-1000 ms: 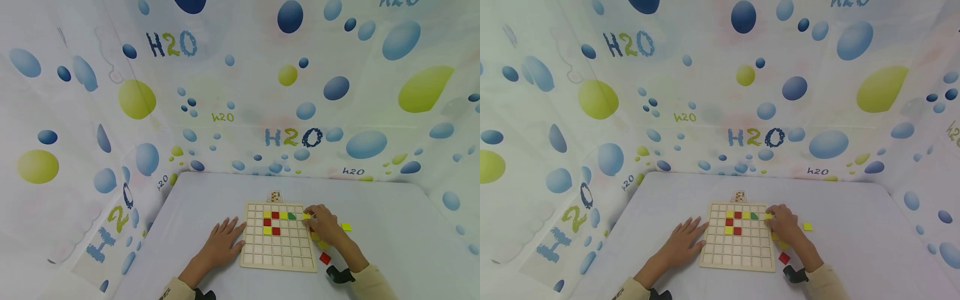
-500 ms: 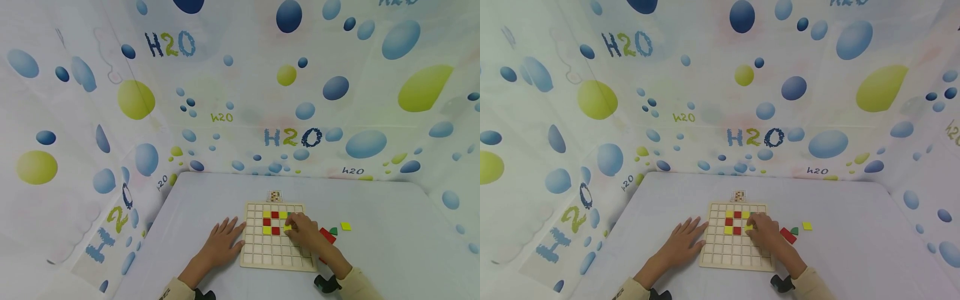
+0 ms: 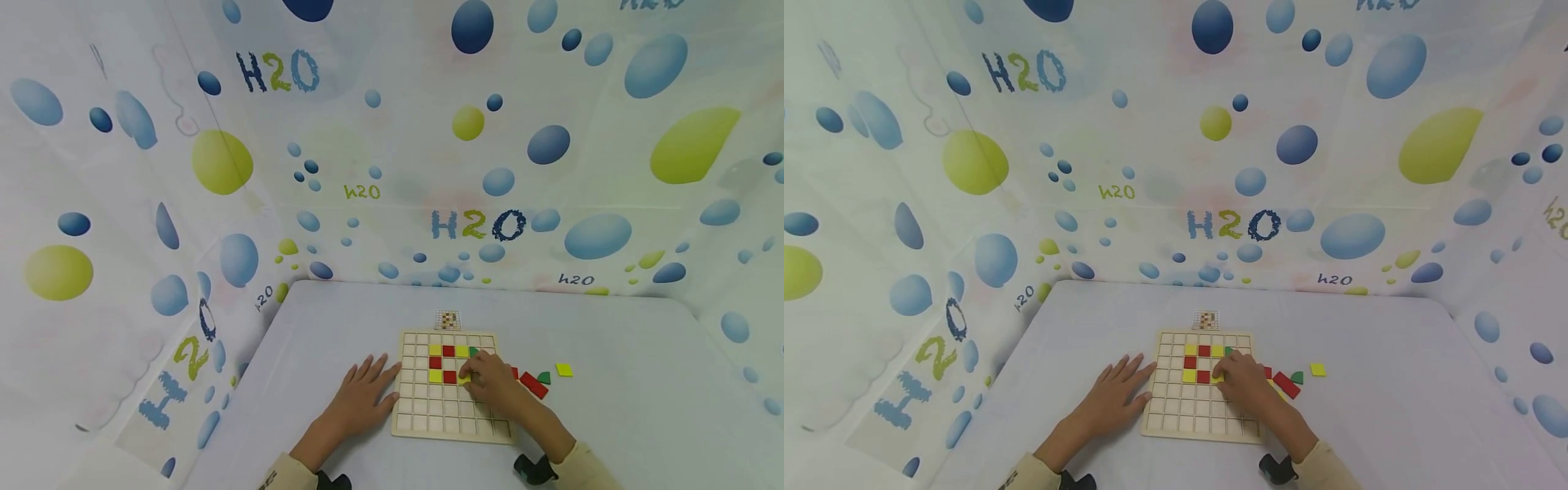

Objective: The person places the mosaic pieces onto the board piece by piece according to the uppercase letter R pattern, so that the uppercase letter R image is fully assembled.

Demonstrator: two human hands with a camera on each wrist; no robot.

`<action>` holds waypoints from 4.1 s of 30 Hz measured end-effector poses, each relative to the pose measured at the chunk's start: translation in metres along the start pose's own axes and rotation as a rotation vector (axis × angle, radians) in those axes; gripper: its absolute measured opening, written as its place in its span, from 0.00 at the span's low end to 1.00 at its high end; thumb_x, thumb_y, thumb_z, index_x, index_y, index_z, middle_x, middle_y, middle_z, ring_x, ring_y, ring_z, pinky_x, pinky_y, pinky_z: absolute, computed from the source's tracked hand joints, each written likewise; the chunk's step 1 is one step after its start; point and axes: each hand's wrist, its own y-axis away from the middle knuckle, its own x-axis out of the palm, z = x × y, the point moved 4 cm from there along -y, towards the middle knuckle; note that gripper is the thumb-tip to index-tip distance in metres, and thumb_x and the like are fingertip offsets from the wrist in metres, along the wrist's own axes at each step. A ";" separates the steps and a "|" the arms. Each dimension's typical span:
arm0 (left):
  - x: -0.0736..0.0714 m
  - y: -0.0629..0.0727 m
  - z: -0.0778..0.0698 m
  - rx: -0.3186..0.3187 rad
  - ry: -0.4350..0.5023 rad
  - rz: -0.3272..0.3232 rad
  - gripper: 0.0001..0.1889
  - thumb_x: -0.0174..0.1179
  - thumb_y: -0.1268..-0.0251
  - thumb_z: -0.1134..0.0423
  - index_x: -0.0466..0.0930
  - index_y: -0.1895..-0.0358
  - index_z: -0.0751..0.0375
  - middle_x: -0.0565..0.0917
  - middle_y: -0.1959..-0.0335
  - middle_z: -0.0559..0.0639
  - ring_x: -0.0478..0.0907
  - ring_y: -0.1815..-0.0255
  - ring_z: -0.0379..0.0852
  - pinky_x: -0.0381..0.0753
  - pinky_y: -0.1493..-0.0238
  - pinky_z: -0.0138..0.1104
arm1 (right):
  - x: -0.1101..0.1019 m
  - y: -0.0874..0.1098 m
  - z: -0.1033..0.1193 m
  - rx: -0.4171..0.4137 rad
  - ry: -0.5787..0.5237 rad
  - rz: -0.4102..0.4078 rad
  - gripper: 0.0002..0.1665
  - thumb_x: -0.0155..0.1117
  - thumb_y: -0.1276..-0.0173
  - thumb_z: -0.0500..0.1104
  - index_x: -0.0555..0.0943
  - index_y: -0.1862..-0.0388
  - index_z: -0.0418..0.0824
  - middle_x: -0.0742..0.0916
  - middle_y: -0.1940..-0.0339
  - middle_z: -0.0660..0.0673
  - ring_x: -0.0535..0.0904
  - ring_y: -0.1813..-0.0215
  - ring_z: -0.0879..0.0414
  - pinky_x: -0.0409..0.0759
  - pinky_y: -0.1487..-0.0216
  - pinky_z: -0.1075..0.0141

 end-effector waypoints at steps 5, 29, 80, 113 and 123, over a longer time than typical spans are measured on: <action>0.000 0.000 0.000 0.004 0.000 0.000 0.32 0.50 0.19 0.40 0.64 0.17 0.41 0.61 0.15 0.53 0.53 0.14 0.62 0.54 0.20 0.66 | -0.005 0.005 0.002 0.001 -0.026 -0.010 0.12 0.76 0.32 0.39 0.86 0.63 0.58 0.83 0.54 0.56 0.78 0.44 0.54 0.73 0.46 0.53; 0.001 0.003 0.004 0.011 0.014 0.007 0.32 0.51 0.19 0.39 0.64 0.17 0.40 0.61 0.15 0.52 0.53 0.13 0.62 0.53 0.20 0.66 | -0.061 0.039 -0.054 0.083 0.075 -0.067 0.22 0.71 0.27 0.41 0.82 0.36 0.42 0.84 0.45 0.41 0.81 0.47 0.47 0.82 0.45 0.45; -0.002 0.003 0.000 0.012 0.035 -0.008 0.32 0.51 0.19 0.41 0.65 0.17 0.43 0.61 0.15 0.53 0.53 0.14 0.63 0.53 0.20 0.66 | -0.079 0.060 -0.100 0.183 0.070 -0.074 0.17 0.75 0.31 0.39 0.82 0.48 0.34 0.81 0.52 0.37 0.78 0.55 0.48 0.87 0.44 0.46; -0.003 0.006 0.001 0.021 0.041 -0.019 0.32 0.52 0.19 0.41 0.65 0.17 0.43 0.61 0.15 0.54 0.53 0.14 0.63 0.53 0.20 0.66 | -0.033 0.030 -0.032 0.153 -0.048 -0.089 0.17 0.74 0.28 0.42 0.81 0.46 0.40 0.80 0.50 0.41 0.75 0.56 0.53 0.81 0.57 0.63; -0.004 0.004 0.000 0.027 0.031 -0.013 0.32 0.52 0.19 0.41 0.65 0.17 0.43 0.61 0.15 0.54 0.53 0.14 0.63 0.54 0.20 0.66 | -0.018 0.023 -0.013 0.087 -0.064 -0.098 0.11 0.76 0.30 0.40 0.81 0.55 0.46 0.79 0.56 0.49 0.74 0.59 0.59 0.80 0.58 0.68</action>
